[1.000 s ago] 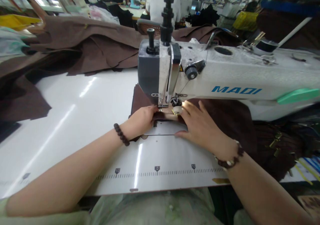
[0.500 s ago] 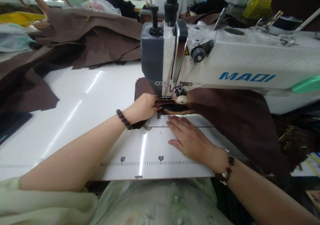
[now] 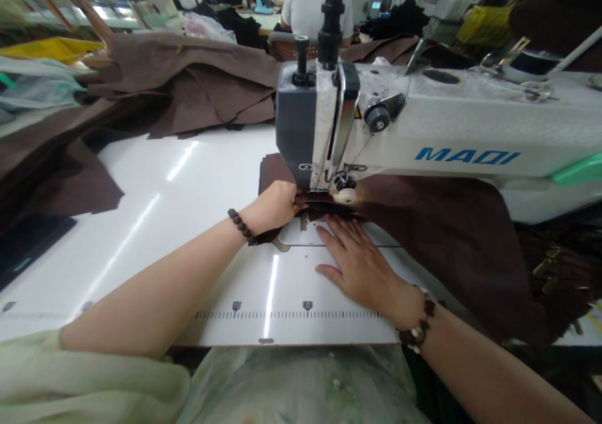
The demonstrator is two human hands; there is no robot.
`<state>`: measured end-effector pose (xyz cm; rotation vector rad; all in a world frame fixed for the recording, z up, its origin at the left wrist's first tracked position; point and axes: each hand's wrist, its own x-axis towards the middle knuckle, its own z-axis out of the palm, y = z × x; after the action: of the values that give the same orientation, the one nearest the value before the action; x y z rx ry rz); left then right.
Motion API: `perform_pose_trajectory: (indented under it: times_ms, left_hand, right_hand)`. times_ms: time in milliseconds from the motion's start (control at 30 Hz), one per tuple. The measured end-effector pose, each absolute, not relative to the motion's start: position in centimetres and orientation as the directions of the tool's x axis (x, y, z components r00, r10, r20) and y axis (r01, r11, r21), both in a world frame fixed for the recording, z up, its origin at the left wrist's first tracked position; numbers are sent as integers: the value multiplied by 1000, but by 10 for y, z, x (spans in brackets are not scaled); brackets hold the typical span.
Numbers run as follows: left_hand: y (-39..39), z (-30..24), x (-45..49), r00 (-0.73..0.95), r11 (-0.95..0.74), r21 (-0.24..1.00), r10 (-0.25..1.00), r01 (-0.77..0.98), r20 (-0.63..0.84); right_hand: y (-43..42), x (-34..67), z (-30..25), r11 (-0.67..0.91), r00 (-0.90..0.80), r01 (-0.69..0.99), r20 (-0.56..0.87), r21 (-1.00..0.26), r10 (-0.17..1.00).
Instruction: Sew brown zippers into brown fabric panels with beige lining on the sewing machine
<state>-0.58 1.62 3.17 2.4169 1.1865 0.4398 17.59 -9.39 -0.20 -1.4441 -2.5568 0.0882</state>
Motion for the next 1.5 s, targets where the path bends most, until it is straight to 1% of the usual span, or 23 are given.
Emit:
perform_pose_trajectory:
  times_ms: [200,400,500,667,933,1000,1100,1267,1500]
  left_hand:
    - [14,26,-4,628,-595,491,770,637,117]
    - [12,24,0,573,-551,421,815,720,85]
    - [15,23,-1,579,-558,432,810,708,97]
    - [19,19,-5,596,-573,488,793,659,128]
    - [14,20,-5,611,-594,467,780,655,136]
    - [11,22,-3,602,-585,435,790,685,115]
    - [9,24,-1,577,-567,341,813,750,82]
    - [9,23,0,575,-584,208,811,785,107]
    - [11,19,-1,586,-598,154,802,787,115]
  right_hand:
    - [-92,176,-6,538,-517,823,151,-182,843]
    - [-93,177,-6,574,-538,798,209,-185,816]
    - [-94,176,-5,579,-543,793,212,-187,812]
    - [-92,175,-5,556,-528,812,182,-179,830]
    - [-87,175,-3,550,-541,796,110,-252,834]
    - [-87,175,-3,545,-534,800,117,-252,837]
    - [-88,176,-2,550,-532,797,141,-249,835]
    - [-89,177,0,562,-549,786,130,-257,826]
    - [-89,178,-1,568,-554,769,138,-292,821]
